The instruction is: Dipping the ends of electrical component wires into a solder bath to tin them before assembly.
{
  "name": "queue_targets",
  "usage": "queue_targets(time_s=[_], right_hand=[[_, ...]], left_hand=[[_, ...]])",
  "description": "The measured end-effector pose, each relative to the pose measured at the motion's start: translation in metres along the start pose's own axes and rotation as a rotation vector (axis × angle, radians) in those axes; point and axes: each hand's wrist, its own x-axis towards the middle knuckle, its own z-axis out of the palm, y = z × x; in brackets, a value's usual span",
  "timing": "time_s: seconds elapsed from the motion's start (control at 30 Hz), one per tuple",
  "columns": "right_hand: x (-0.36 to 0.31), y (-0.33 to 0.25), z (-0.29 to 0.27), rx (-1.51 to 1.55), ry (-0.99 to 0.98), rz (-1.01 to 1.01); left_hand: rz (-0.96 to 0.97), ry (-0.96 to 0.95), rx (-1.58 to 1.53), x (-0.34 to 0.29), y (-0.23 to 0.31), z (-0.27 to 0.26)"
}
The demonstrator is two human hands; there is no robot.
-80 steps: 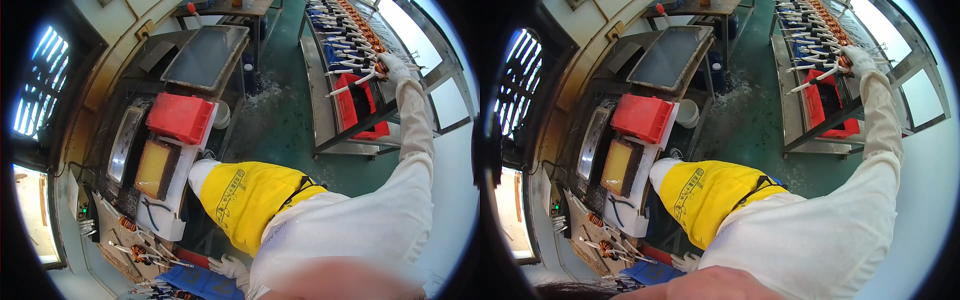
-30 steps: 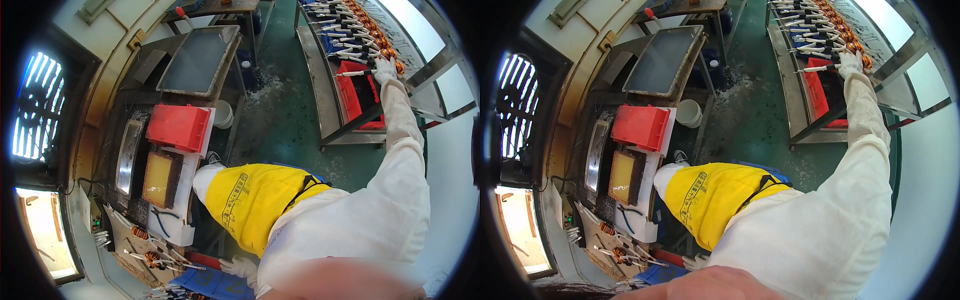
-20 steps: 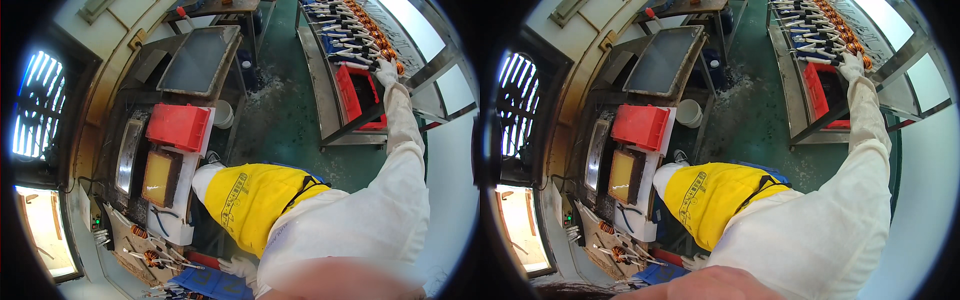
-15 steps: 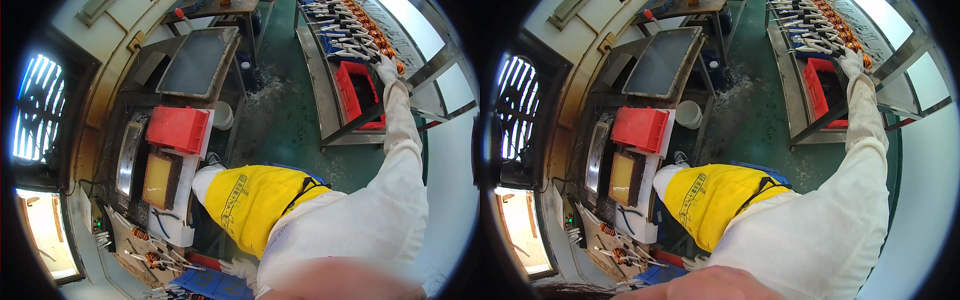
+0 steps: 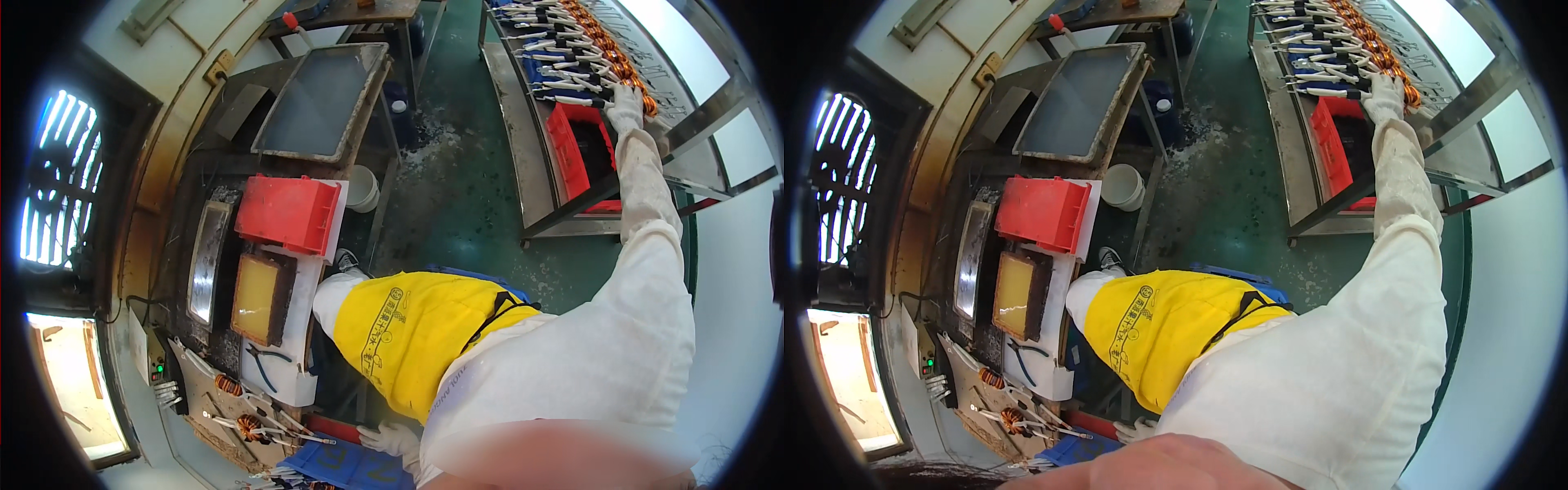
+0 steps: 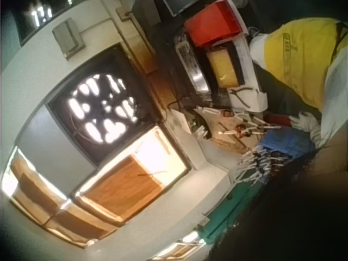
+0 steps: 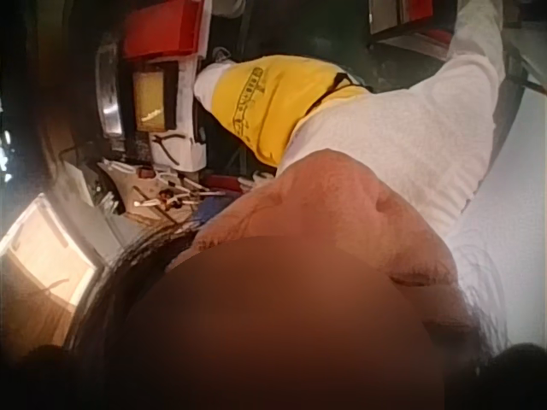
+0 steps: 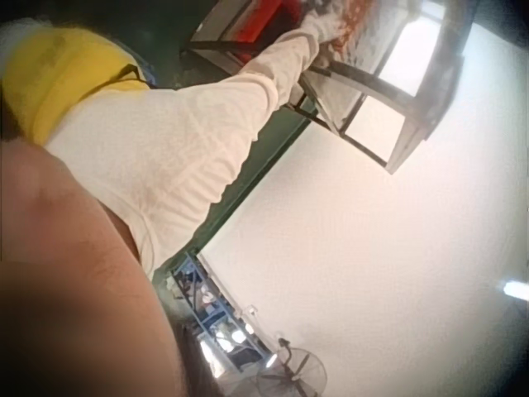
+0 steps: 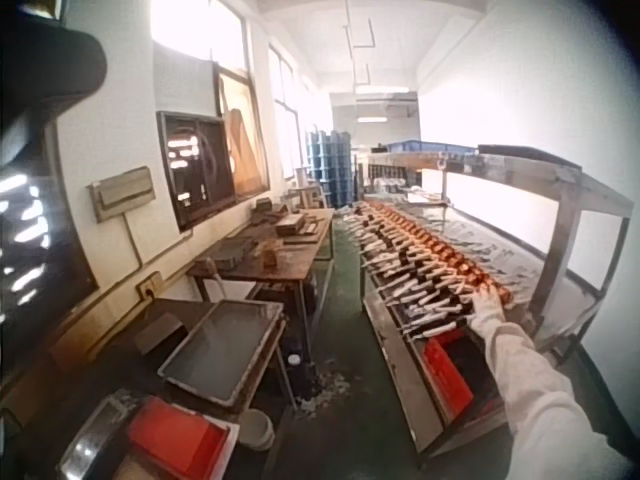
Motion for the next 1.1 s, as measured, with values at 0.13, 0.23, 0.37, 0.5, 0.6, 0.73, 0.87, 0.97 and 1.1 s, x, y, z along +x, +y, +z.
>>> queue_targets(time_s=[0.13, 0.23, 0.37, 0.5, 0.6, 0.73, 0.87, 0.97, 1.1], right_hand=[[-0.011, -0.007, 0.004, -0.010, 0.105, 0.081], [-0.020, -0.006, 0.011, 0.018, 0.229, 0.009], [-0.031, 0.003, 0.015, -0.043, 0.244, -0.058], [-0.036, -0.013, 0.007, -0.022, 0.189, -0.088], [-0.037, -0.004, 0.002, 0.042, 0.212, 0.007], [-0.034, -0.002, 0.005, 0.484, 0.375, 0.405], [-0.025, 0.046, 0.064, 0.719, 0.299, 0.747], [-0.020, 0.056, 0.083, 0.934, 0.113, 0.701], [-0.023, 0.066, 0.096, 0.860, 0.207, 0.560]], left_hand=[[0.010, 0.006, -0.018, -0.003, 0.007, -0.013], [0.011, -0.010, -0.048, -0.006, 0.006, -0.017], [0.054, 0.040, -0.063, -0.004, 0.002, -0.002], [-0.016, 0.044, -0.060, -0.008, -0.004, -0.008], [-0.011, 0.007, -0.055, 0.000, -0.002, -0.006], [-0.009, 0.015, -0.053, -0.001, 0.000, -0.013], [0.003, 0.008, -0.069, 0.001, 0.006, -0.006], [-0.005, 0.019, -0.067, -0.005, 0.001, -0.008], [0.039, 0.059, -0.068, -0.005, -0.007, 0.002]])
